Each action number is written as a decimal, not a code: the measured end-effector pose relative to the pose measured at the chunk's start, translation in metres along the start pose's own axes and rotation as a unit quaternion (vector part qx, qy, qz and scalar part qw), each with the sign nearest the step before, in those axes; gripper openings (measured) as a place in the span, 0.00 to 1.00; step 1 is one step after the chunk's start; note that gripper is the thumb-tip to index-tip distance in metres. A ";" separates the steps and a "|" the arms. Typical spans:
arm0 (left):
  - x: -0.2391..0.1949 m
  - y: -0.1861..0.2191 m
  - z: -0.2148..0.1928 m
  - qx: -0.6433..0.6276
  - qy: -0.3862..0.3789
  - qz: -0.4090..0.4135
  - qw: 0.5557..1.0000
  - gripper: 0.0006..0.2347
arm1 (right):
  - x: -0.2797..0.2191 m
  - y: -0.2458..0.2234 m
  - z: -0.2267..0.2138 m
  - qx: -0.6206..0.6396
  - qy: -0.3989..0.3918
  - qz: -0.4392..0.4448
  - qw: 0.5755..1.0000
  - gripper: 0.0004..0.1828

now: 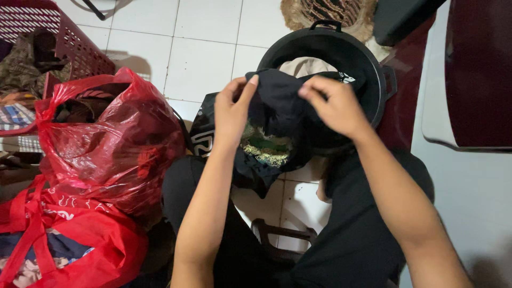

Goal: The person sits on the floor and sorts clothes from a black bag into a black bucket. They handle several garments one by one, including a white shirt, beige shorts, and dark pants, placing each item into the bucket.

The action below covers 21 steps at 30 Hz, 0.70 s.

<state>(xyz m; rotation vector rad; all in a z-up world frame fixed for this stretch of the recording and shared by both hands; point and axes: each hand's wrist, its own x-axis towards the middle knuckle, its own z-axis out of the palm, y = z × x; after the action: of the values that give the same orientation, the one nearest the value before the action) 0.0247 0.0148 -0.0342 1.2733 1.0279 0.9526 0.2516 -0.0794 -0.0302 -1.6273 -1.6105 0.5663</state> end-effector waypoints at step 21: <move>-0.045 -0.012 0.025 0.355 -0.114 0.254 0.892 0.21 | -0.013 0.021 -0.016 0.479 0.053 0.145 0.864 0.11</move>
<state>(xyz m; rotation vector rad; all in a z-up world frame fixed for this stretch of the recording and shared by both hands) 0.0363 -0.0366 -0.0431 2.2943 0.8954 0.7908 0.2763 -0.0939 -0.0394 -1.0771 -0.7470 1.1776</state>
